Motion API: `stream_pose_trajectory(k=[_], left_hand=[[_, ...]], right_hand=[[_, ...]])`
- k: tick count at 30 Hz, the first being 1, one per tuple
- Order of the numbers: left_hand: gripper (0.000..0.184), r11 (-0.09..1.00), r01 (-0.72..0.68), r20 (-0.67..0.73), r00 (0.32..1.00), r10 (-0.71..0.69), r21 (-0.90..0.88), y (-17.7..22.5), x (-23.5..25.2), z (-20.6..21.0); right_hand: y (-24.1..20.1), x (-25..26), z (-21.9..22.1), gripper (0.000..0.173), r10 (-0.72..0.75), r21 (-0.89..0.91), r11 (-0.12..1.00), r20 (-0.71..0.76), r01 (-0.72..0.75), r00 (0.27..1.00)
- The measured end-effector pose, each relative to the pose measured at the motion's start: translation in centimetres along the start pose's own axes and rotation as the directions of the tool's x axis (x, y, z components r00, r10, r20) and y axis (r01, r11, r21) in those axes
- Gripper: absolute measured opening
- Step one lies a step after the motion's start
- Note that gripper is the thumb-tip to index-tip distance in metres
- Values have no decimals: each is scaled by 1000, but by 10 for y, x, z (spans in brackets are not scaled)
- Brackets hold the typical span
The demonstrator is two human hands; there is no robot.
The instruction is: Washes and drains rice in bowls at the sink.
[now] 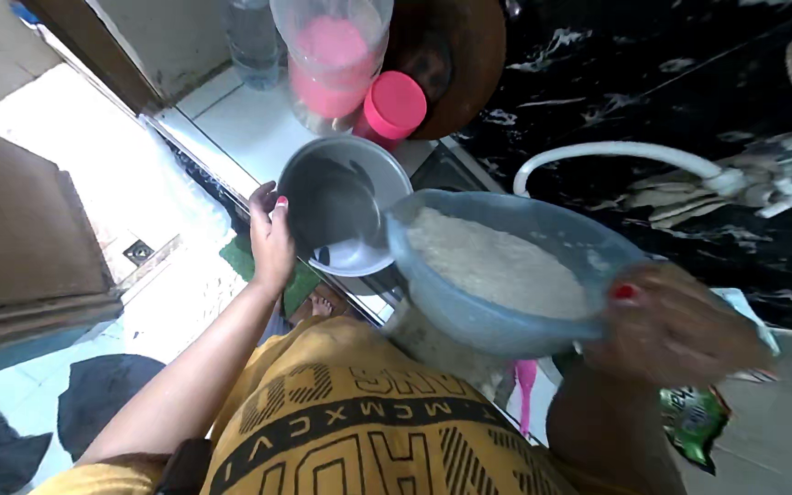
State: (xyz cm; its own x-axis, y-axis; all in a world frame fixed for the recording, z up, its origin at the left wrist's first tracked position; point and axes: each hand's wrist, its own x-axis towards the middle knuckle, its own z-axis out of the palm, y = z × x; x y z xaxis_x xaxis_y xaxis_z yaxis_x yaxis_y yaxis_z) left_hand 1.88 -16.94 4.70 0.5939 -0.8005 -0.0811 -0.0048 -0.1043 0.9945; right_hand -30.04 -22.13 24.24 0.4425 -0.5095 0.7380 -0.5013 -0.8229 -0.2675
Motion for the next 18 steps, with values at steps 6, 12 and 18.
stream_pose_trajectory(k=[6, 12, 18], left_hand=[[43, 1000, 16, 28, 999, -15, -20, -5, 15, -29], [30, 994, 112, 96, 989, -114, 18, -12, 25, -70], [24, 989, 148, 249, 957, -145, 6, -11, 26, -97]], right_hand=[[-13, 55, 134, 49, 208, -18, 977, 328, -214, 922], [15, 118, 245, 53, 672, -454, 685, 695, -570, 254], [54, 104, 276, 46, 725, -364, 573, 643, -734, 247]])
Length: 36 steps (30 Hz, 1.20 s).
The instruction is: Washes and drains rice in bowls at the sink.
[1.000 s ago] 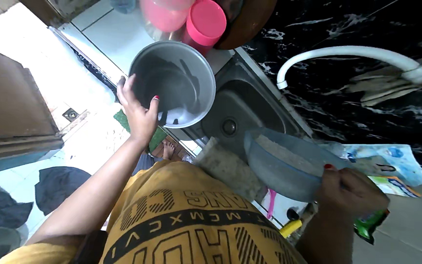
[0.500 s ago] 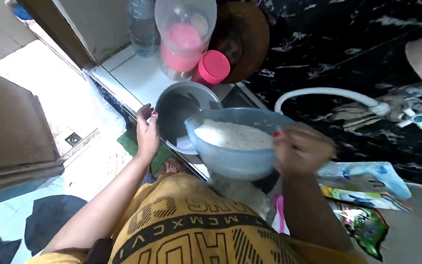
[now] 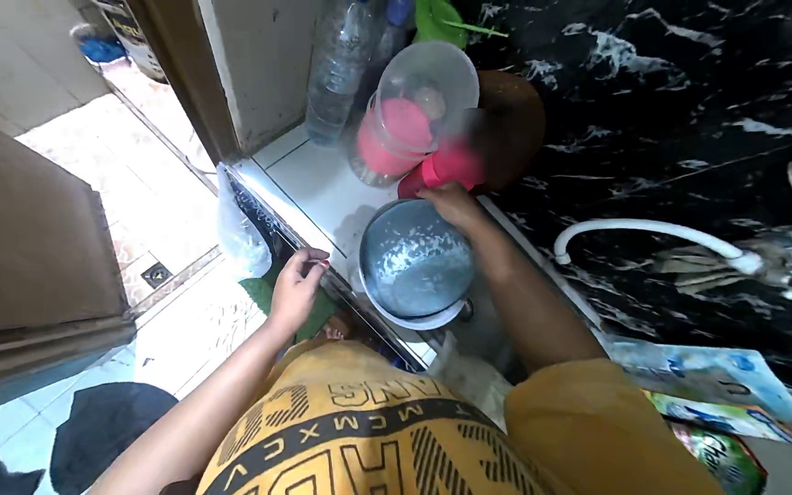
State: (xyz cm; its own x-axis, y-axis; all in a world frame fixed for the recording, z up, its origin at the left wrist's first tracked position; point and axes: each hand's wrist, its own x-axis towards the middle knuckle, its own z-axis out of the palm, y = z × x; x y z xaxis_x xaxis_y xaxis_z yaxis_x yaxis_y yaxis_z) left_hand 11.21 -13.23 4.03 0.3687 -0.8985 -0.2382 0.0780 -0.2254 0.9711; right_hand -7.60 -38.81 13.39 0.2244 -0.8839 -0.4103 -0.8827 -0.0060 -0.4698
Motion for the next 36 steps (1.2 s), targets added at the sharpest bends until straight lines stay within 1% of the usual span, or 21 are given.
stream_pose_trajectory(k=[3, 5, 7, 9, 10, 12, 13, 14, 15, 17, 20, 21, 22, 23, 24, 25, 27, 29, 31, 33, 36], left_hand=[[23, 1000, -21, 65, 998, 20, 16, -3, 1, -14], [23, 999, -35, 78, 996, 34, 16, -5, 4, -22], [25, 999, -33, 81, 996, 33, 2, -6, 8, -28], [26, 1000, -11, 84, 996, 12, -4, -5, 14, -30], [27, 1000, 1, 90, 996, 0, -8, -4, 16, -29], [27, 1000, 10, 110, 994, -8, -16, 0, 19, -25], [27, 1000, 3, 128, 992, -1, -20, 2, 21, -23], [27, 1000, -4, 153, 988, 7, -21, 3, 20, -21], [27, 1000, -22, 177, 984, 26, -21, 5, 22, -20], [27, 999, -49, 213, 976, 52, -21, 7, 23, -19], [26, 997, -57, 216, 974, 65, -44, 4, 24, -15], [26, 998, -50, 219, 974, 59, -46, 2, 23, -13], [26, 998, -43, 227, 973, 52, -41, 2, 22, -11], [27, 999, -41, 240, 970, 46, -26, 2, 21, -9], [28, 999, -40, 259, 965, 40, -7, 2, 19, -7], [30, 999, -41, 277, 960, 35, 17, 3, 16, -5], [37, 998, -36, 298, 954, 20, 48, 5, 13, 1], [47, 996, -17, 323, 946, -11, 83, 5, 10, 7], [53, 995, 23, 344, 937, -57, 100, 8, 10, 16], [56, 991, 101, 366, 922, -126, 87, 12, 5, 25], [65, 980, 175, 401, 895, -196, 90, 16, 1, 34]], right_hand=[[0, -34, -30, 34, -195, 53, 978, -128, 203, 972], [-1, -89, -58, 36, -385, 22, 909, -343, 417, 857], [4, -153, -67, 38, -497, -12, 775, -631, 632, 596], [17, -185, -39, 40, -444, -133, 696, -852, 706, 277], [28, -185, -9, 45, -426, -172, 738, -869, 652, 252], [57, -140, 59, 53, -497, -268, 816, -777, 513, 385], [69, -115, 79, 53, -544, -331, 825, -685, 458, 485], [72, -105, 81, 52, -558, -361, 828, -591, 428, 582], [62, -105, 68, 46, -555, -343, 832, -557, 437, 618], [38, -130, 28, 46, -571, -332, 811, -629, 481, 528], [19, -160, 0, 55, -519, -341, 769, -827, 540, 217], [21, -158, 10, 55, -510, -350, 774, -838, 528, 192], [28, -149, 31, 55, -542, -383, 784, -806, 489, 237], [36, -134, 57, 54, -603, -434, 779, -716, 452, 352], [44, -119, 80, 55, -652, -474, 758, -556, 448, 515], [47, -107, 97, 56, -670, -520, 729, -413, 444, 616], [34, -105, 90, 56, -602, -411, 776, -253, 479, 757], [22, -110, 63, 52, -483, -124, 874, -338, 470, 808], [24, -95, 30, 47, -293, 49, 934, -463, 354, 837], [40, -71, 8, 50, -95, 218, 960, -342, 177, 935], [53, -69, 2, 58, -13, 382, 924, -22, 20, 1000]])
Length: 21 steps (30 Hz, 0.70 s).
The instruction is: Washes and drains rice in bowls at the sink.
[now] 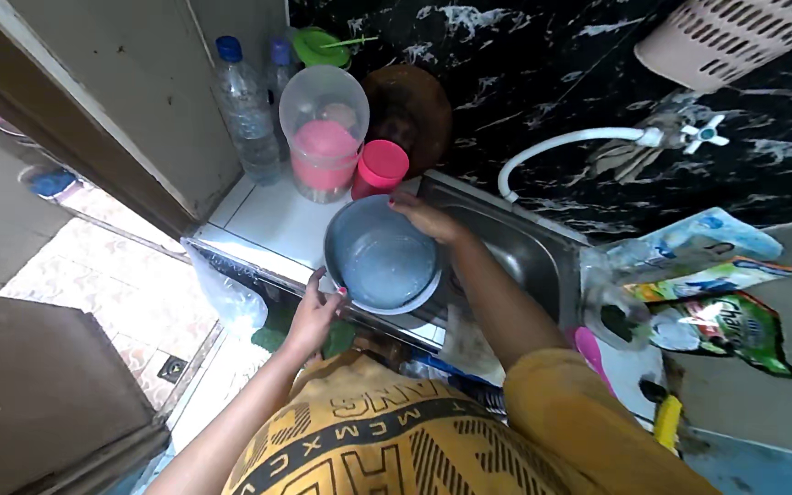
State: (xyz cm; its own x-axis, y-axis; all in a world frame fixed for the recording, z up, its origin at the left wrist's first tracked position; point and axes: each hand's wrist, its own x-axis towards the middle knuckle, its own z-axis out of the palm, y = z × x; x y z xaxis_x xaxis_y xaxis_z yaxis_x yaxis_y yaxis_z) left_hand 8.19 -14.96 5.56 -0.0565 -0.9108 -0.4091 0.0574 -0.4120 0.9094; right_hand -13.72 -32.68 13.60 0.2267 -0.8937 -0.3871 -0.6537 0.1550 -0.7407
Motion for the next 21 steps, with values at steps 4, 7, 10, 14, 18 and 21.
stream_pose_trajectory(k=[4, 7, 10, 14, 18, 21], left_hand=[[64, 994, -11, -68, 998, 4, -106, 0, 1, 12], [62, 986, -13, -103, 995, -5, -164, -3, 4, 15], [62, 985, -14, -100, 995, -4, -171, -3, 7, 15], [56, 987, -13, -116, 993, -6, -161, -2, 7, 13], [56, 991, -19, -134, 991, 2, -131, -3, 9, 13], [57, 993, -14, -152, 988, -4, -118, -1, 14, 14]], right_hand=[[-13, -26, -7, 53, -70, -112, 992, -59, 63, 996], [-1, -8, -15, 39, -100, -31, 995, -160, 97, 982], [18, 3, -27, 40, 32, 137, 991, -299, 10, 954], [45, -10, -36, 39, 194, 348, 936, -373, -57, 907], [60, -33, -39, 33, 212, 508, 861, -412, 30, 886], [48, -53, -50, 31, 264, 642, 765, -391, 56, 882]])
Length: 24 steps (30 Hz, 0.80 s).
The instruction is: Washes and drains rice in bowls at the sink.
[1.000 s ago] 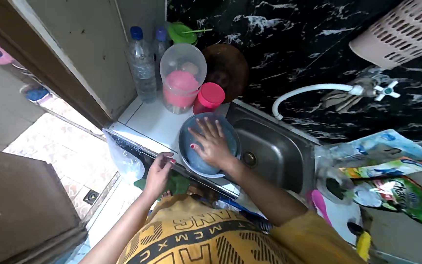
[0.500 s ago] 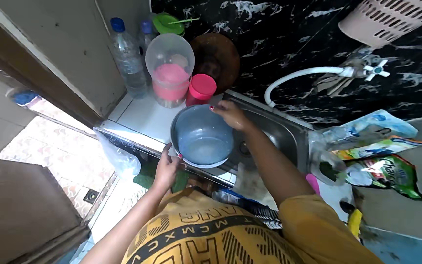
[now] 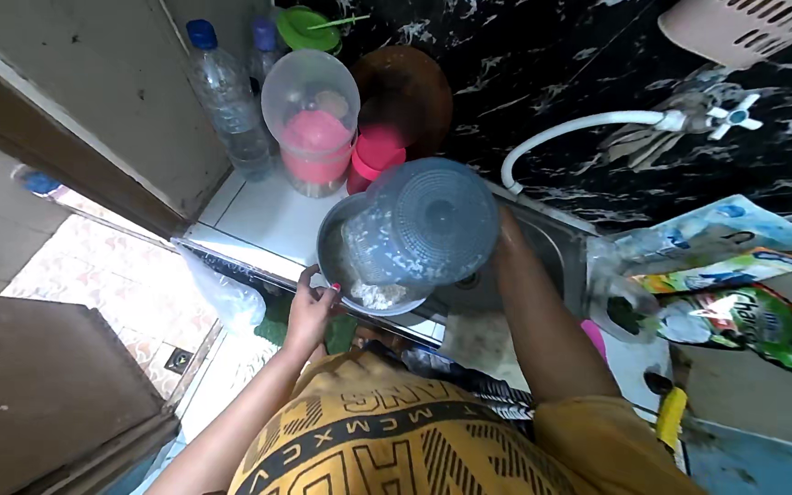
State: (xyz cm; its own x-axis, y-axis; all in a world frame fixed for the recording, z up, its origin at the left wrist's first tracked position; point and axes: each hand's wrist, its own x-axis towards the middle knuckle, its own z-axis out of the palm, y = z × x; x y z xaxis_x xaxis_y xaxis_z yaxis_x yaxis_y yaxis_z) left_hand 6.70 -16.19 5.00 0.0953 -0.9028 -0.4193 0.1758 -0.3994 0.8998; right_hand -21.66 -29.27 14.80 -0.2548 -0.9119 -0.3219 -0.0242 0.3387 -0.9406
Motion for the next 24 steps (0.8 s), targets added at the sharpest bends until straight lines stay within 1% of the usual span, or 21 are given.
stream_pose_trajectory(k=[1, 3, 4, 6, 8, 10, 14, 16, 17, 20, 22, 24], left_hand=[[57, 1000, 15, -8, 1000, -15, 2, 3, 1, 2], [54, 999, 39, -17, 999, -39, 32, 7, 4, 3], [53, 998, 48, -16, 999, -47, 47, 9, 6, 3], [51, 996, 64, -12, 998, -63, 63, 11, 6, 2], [50, 995, 64, -21, 998, -63, 80, 14, 7, 2], [49, 993, 67, -33, 997, -64, 98, 16, 8, 4], [47, 994, 76, -31, 997, -74, 84, 16, 11, 4], [46, 994, 79, -32, 997, -77, 80, 15, 12, 4], [45, 994, 79, -33, 997, -76, 82, 14, 13, 4], [46, 992, 74, -34, 997, -71, 99, 16, 13, 4], [44, 992, 76, -38, 997, -73, 96, 16, 13, 5], [44, 992, 82, -43, 996, -78, 93, 16, 11, 5]], right_hand=[[-6, -7, -1, 31, 43, 28, 999, -4, -43, 999], [-5, -13, -5, 35, 89, -4, 996, 16, -89, 996], [4, -11, -4, 36, 88, -22, 996, 14, -87, 996], [40, 1, 2, 36, 25, -35, 999, -70, -27, 997], [54, 6, 7, 34, 43, 0, 999, -118, -44, 992], [48, -1, 12, 31, 72, 49, 997, -144, -66, 987], [48, -17, 5, 29, -10, 144, 989, -70, 20, 998], [56, -10, 8, 31, 1, 122, 992, -146, 17, 989], [58, -8, 9, 31, 15, 137, 991, -161, 7, 987], [59, -8, 4, 29, 22, 246, 969, -146, 14, 989], [64, -2, 1, 28, -40, 208, 974, -208, 84, 977], [63, -2, -3, 28, -52, 168, 981, -239, 95, 970]])
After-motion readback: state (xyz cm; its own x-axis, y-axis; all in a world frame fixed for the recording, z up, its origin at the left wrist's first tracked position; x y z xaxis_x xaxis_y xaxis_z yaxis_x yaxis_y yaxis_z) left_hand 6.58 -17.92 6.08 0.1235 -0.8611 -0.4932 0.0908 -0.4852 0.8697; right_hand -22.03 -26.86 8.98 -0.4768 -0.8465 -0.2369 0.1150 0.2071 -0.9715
